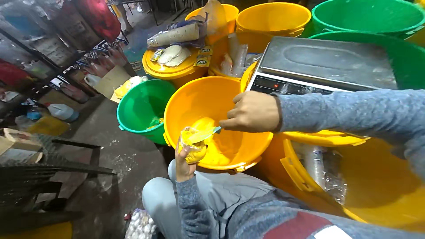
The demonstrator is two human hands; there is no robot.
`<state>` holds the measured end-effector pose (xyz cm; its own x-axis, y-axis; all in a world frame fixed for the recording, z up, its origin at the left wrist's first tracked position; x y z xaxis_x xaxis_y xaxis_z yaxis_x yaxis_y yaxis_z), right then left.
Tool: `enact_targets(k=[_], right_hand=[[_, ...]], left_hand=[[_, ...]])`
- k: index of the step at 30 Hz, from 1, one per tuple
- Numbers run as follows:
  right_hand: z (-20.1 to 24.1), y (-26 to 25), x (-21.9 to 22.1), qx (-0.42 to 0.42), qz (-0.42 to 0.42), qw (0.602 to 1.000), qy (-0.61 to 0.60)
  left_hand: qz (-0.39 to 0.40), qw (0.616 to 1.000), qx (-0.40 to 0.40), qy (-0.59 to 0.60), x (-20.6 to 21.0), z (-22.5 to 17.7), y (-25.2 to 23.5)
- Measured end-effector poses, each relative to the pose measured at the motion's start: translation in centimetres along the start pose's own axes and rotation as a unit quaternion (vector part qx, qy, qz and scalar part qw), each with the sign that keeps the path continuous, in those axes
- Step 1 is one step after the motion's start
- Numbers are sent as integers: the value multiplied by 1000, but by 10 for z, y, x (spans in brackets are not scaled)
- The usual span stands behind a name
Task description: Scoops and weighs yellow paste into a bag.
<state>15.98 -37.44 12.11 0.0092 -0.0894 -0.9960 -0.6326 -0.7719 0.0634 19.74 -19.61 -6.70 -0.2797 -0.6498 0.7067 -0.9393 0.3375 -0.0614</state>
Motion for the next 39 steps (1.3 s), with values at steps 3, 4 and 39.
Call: enact_targets(k=[3, 4, 39], right_hand=[[-21, 18, -9, 34, -125, 990, -61], [-26, 23, -10, 48, -149, 984, -83], [-14, 27, 32, 79, -243, 935, -247]], left_hand=[[-7, 999, -6, 34, -8, -4, 3], [-10, 999, -9, 35, -11, -5, 4], [34, 993, 61, -92, -10, -20, 13]])
Point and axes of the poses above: each hand's wrist, its own y-axis away from the middle knuckle, its own x-axis out of the palm, z = x × y, the point moved 7 cm from there along -y, towards the middle knuckle, and after that the axes turned 10 degrees about z, right-handed, at the moved point
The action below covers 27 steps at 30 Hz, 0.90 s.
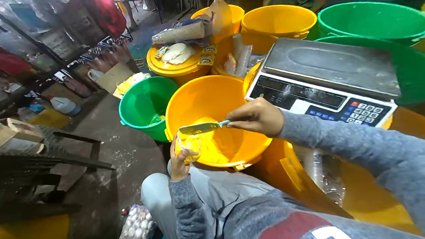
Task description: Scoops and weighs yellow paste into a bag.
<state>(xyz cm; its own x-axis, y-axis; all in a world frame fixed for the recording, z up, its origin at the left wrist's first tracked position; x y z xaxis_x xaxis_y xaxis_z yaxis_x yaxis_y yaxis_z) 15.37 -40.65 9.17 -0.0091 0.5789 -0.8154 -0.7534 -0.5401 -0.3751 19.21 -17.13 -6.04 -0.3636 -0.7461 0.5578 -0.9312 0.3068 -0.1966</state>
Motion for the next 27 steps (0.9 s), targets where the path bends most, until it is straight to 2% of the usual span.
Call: enact_targets(k=[3, 5, 8, 10, 12, 15, 20, 21, 22, 23, 25, 27], right_hand=[[-13, 1, 18, -1, 10, 1000, 27], [-20, 5, 25, 18, 41, 999, 3], [-34, 15, 34, 86, 91, 986, -106], [-46, 24, 43, 142, 98, 964, -203], [-57, 35, 56, 203, 103, 920, -320], [-61, 51, 82, 260, 119, 827, -485], [-47, 64, 110, 286, 127, 666, -677], [-45, 63, 109, 283, 126, 646, -698], [-45, 61, 105, 279, 115, 647, -700], [-48, 58, 99, 278, 92, 673, -679], [-56, 56, 83, 293, 35, 767, -569], [-52, 55, 70, 288, -6, 869, -401]], left_hand=[[19, 1000, 6, -1, 6, -3, 0], [22, 1000, 7, -17, 4, -4, -1], [30, 997, 5, -69, 2, -3, -5], [31, 994, 7, -104, 5, -3, -7], [25, 992, 14, -121, 6, -3, -7], [18, 987, 31, -155, 7, -9, -9], [61, 967, 39, -244, 13, -10, -10], [60, 966, 37, -248, 12, -6, -10], [57, 971, 33, -230, 9, -1, -10], [52, 978, 25, -201, 7, 3, -9], [39, 988, 15, -150, 5, 5, -9], [38, 990, 11, -136, 5, 2, -9]])
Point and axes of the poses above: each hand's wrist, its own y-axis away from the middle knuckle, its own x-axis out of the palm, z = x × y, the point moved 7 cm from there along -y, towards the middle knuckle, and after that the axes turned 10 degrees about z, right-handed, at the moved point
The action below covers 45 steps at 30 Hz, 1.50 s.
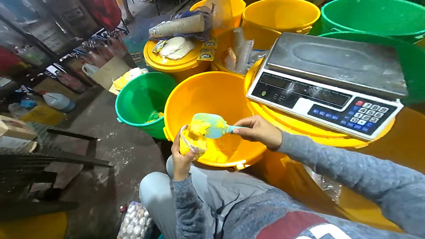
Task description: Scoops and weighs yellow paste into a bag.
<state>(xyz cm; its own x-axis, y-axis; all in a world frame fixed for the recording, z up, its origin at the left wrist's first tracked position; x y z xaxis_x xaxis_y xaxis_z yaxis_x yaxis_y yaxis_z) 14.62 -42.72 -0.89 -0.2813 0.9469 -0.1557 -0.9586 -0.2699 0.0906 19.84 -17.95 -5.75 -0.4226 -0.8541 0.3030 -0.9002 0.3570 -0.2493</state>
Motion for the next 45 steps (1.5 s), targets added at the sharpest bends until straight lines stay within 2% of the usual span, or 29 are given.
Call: enact_targets(k=[2, 5, 9, 11, 15, 17, 18, 19, 21, 24, 27, 29, 31, 34, 37, 39, 40, 42, 45], right_hand=[[12, 10, 8, -73, -62, 972, 213], [27, 20, 31, -162, -114, 884, 424], [35, 26, 61, -199, -104, 809, 544], [35, 26, 67, -215, -104, 792, 562], [53, 24, 55, -260, -50, 796, 545], [67, 31, 34, -270, -17, 819, 506], [74, 37, 18, -263, -14, 843, 468], [79, 46, 0, -248, -23, 875, 415], [82, 68, -39, -203, -95, 938, 264], [56, 89, -67, -128, -212, 968, 49], [26, 98, -53, -99, -294, 950, -45], [18, 98, -38, -149, -316, 935, -55], [19, 96, -31, -178, -328, 925, -63], [17, 99, -30, -172, -361, 913, -75], [16, 106, -49, -188, -400, 893, -79], [22, 113, -70, -201, -419, 883, -67], [26, 118, -85, -201, -433, 878, -37], [37, 128, -127, -172, -460, 870, 41], [48, 129, -221, -114, -483, 860, 116]], left_hand=[[8, 1000, 3, -14, 2, 1, 0], [-6, 998, 2, -57, 4, 3, -1], [-38, 993, -14, -114, 8, 1, -5], [-49, 989, -26, -135, 7, 2, -8], [-81, 989, -25, -118, -3, -3, -8], [-102, 990, -13, -99, -11, -13, -10], [-107, 989, -6, -101, -14, -18, -14], [-106, 989, 3, -107, -14, -25, -21], [-86, 990, 5, -114, -2, -33, -36], [-34, 998, -13, -44, 58, -27, -53], [-15, 995, -76, 56, 137, -8, -53], [-12, 986, -128, 103, 179, 3, -45], [-11, 978, -160, 137, 208, 10, -35], [27, 979, -131, 152, 230, 12, -23], [142, 975, -69, 156, 233, 5, -25], [208, 974, -33, 80, 223, -2, -31], [206, 978, -23, 10, 213, -9, -34], [150, 983, 21, -107, 185, -29, -41], [51, 968, 93, -228, 131, -58, -44]])
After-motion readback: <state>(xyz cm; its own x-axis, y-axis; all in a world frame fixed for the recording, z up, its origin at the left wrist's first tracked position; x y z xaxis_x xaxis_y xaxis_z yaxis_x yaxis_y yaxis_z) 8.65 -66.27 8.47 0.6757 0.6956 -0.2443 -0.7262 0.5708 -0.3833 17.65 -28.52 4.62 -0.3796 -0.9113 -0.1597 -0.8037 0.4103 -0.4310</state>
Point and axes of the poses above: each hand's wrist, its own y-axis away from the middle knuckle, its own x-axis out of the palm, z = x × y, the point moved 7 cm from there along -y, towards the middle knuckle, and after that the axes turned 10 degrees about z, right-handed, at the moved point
